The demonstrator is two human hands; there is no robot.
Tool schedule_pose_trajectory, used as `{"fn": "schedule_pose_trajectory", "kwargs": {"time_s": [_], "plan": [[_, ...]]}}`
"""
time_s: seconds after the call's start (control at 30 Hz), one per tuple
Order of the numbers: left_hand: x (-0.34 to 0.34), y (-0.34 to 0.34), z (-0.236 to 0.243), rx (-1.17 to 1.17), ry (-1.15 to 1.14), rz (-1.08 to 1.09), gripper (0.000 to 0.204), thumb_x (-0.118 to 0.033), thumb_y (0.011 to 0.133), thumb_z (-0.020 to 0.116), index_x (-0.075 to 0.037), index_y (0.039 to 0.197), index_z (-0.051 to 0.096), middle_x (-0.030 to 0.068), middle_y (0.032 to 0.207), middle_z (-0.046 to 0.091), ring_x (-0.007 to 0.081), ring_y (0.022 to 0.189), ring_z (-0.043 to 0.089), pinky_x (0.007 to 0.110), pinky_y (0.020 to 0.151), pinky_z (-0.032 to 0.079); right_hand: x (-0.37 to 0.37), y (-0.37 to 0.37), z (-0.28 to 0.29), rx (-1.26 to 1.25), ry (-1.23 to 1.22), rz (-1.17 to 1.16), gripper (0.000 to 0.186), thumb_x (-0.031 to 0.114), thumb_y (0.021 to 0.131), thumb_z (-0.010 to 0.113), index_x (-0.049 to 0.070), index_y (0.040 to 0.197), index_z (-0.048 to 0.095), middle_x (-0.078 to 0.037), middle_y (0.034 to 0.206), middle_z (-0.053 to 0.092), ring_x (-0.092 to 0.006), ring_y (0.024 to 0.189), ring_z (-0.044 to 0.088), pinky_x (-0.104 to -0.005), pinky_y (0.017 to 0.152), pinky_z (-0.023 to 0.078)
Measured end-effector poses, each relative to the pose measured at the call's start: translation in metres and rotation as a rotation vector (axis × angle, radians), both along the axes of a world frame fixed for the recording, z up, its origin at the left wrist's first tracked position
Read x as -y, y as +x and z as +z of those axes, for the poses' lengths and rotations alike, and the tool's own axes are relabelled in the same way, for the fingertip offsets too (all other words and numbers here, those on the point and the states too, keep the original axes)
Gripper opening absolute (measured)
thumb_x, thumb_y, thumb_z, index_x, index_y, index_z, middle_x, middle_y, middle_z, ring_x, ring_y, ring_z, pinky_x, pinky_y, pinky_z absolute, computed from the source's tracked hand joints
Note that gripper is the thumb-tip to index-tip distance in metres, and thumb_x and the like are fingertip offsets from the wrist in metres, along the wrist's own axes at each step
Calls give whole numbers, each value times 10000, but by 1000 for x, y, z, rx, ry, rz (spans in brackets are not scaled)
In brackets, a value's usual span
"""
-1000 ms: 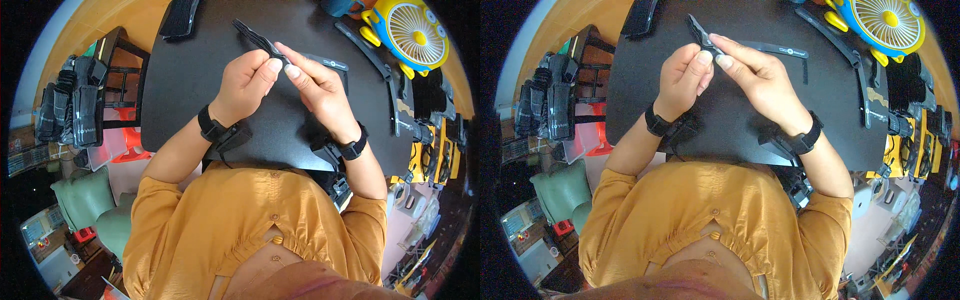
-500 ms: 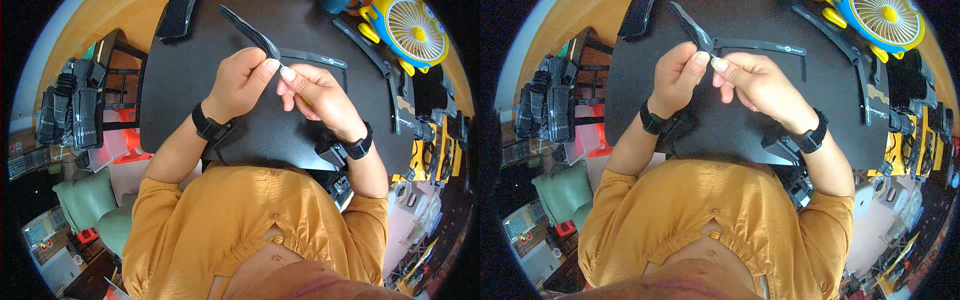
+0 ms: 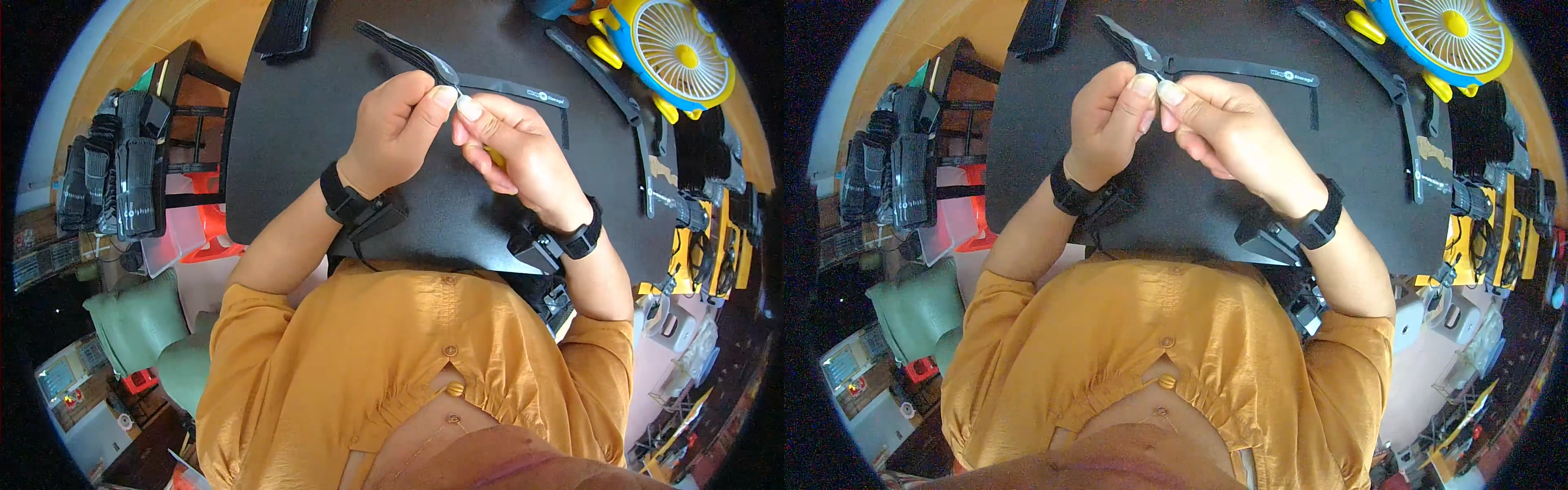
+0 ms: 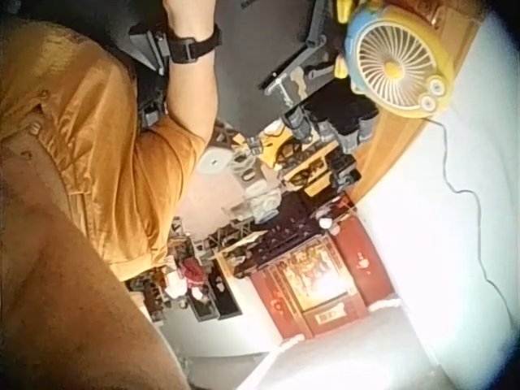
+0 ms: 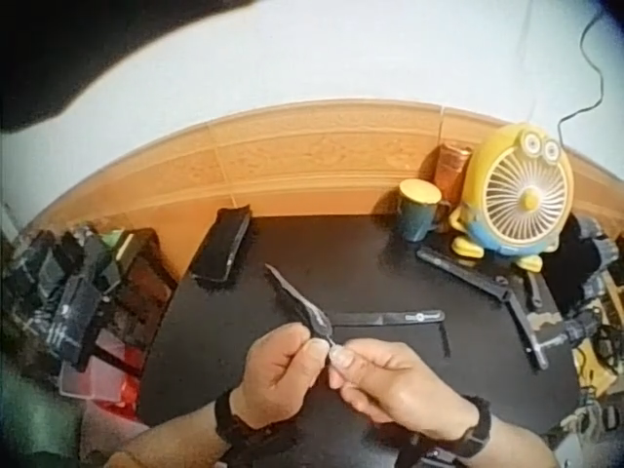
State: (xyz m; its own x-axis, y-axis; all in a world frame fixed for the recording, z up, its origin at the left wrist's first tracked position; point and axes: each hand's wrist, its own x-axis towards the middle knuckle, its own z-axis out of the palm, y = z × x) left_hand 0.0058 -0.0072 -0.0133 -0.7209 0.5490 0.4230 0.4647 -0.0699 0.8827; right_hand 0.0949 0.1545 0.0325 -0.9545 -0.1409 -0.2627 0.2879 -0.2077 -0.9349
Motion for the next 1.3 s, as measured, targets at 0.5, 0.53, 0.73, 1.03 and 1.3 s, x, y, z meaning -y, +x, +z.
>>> {"fn": "schedule_pose_trajectory", "kwargs": {"time_s": [0.5,0.53,0.73,1.03,1.3], "plan": [[-3,3,12,176,40,-89,268,-174,972,552,-48,737,523,-14,594,458,64,545,435,255,487,353,-4,-2,2,-83,-1,-19,276,307,992,532,93,837,609,46,588,502,-12,455,391,-177,398,277],[-4,4,15,274,94,-116,273,-181,982,541,-54,741,525,-34,598,467,41,549,432,234,484,350,-5,-2,4,-5,-211,29,271,301,993,534,87,846,611,42,584,505,-9,462,398,-175,398,279],[-2,0,10,81,80,-184,300,-176,1020,442,-75,737,451,-22,603,458,32,497,368,187,441,291,-2,-3,-4,-368,430,-308,203,196,945,614,59,1087,660,-45,964,674,-80,657,611,-196,543,465],[2,-1,7,142,72,-171,262,-153,980,537,-60,736,518,-34,596,475,48,527,431,224,474,355,-1,-9,-17,-485,297,-177,348,146,948,605,113,1294,599,-70,1155,659,-133,1057,595,-248,883,467],[-1,0,7,138,43,-119,276,-161,976,548,-59,722,511,-32,593,480,46,525,435,224,473,358,4,-3,-11,-214,101,-256,290,162,959,602,144,1245,646,125,576,434,16,455,260,-185,413,172]]}}
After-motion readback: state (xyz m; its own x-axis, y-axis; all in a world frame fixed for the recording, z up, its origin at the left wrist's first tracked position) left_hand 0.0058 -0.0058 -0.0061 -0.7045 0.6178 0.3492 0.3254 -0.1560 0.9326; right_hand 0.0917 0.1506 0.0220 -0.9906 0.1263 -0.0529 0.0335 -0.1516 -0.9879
